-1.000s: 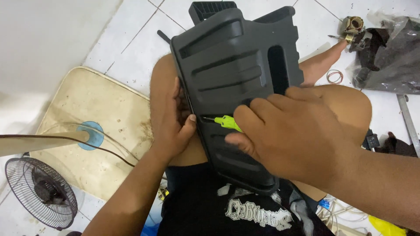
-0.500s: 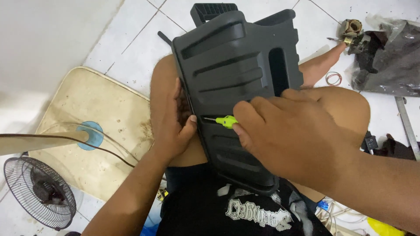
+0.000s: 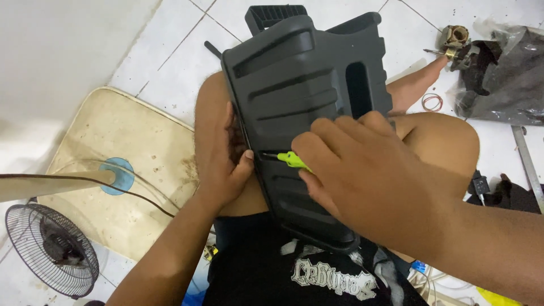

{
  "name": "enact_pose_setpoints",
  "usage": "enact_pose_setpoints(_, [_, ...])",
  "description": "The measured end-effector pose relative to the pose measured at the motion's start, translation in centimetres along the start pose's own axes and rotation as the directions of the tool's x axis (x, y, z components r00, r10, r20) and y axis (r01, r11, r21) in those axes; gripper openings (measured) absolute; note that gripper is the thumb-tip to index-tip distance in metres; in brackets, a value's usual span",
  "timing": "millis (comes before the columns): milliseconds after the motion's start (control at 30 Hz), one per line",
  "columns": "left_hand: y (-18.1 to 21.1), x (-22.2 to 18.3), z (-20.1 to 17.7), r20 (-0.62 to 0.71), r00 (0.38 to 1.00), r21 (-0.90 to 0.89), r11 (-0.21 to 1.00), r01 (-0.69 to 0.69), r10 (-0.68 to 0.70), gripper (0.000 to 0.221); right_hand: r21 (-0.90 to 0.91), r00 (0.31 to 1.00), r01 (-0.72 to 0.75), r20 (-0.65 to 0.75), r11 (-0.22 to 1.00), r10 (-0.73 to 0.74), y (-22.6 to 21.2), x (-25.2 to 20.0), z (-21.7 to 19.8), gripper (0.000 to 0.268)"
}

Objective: The person sits on the floor and uses a green screwdriver to unscrew the back panel of a portable speaker cabinet, pries the panel off to expose the speaker driver and wiring, then unscrews the amplifier control panel on the front and changes the screwdriver bit.

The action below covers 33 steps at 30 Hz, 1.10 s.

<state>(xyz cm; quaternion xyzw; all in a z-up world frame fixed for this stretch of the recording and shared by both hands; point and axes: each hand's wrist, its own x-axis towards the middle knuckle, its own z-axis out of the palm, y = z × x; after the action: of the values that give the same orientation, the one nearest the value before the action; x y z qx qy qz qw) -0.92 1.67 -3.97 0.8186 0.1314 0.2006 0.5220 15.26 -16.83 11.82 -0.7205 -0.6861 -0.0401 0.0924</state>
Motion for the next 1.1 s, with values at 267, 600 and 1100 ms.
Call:
enact_pose_setpoints(267, [0.3, 0.1, 0.1, 0.042, 0.998, -0.094, 0.994, 0.058, -0.054, 0.077, -0.227, 0.999, -0.028, -0.025, 0.973, 0.023, 0.0, -0.5, 0.8, 0.022])
enact_pose_setpoints(600, [0.7, 0.2, 0.1, 0.042, 0.997, -0.117, 0.991, 0.068, -0.063, 0.076, 0.039, 0.997, -0.032, -0.063, 0.999, 0.034, 0.0, 0.0, 0.4, 0.031])
enact_pose_setpoints(1100, [0.1, 0.3, 0.2, 0.072, 0.995, -0.225, 0.97, 0.087, -0.072, 0.079, -0.083, 0.997, -0.069, -0.027, 0.994, 0.067, 0.5, -0.5, 0.6, 0.037])
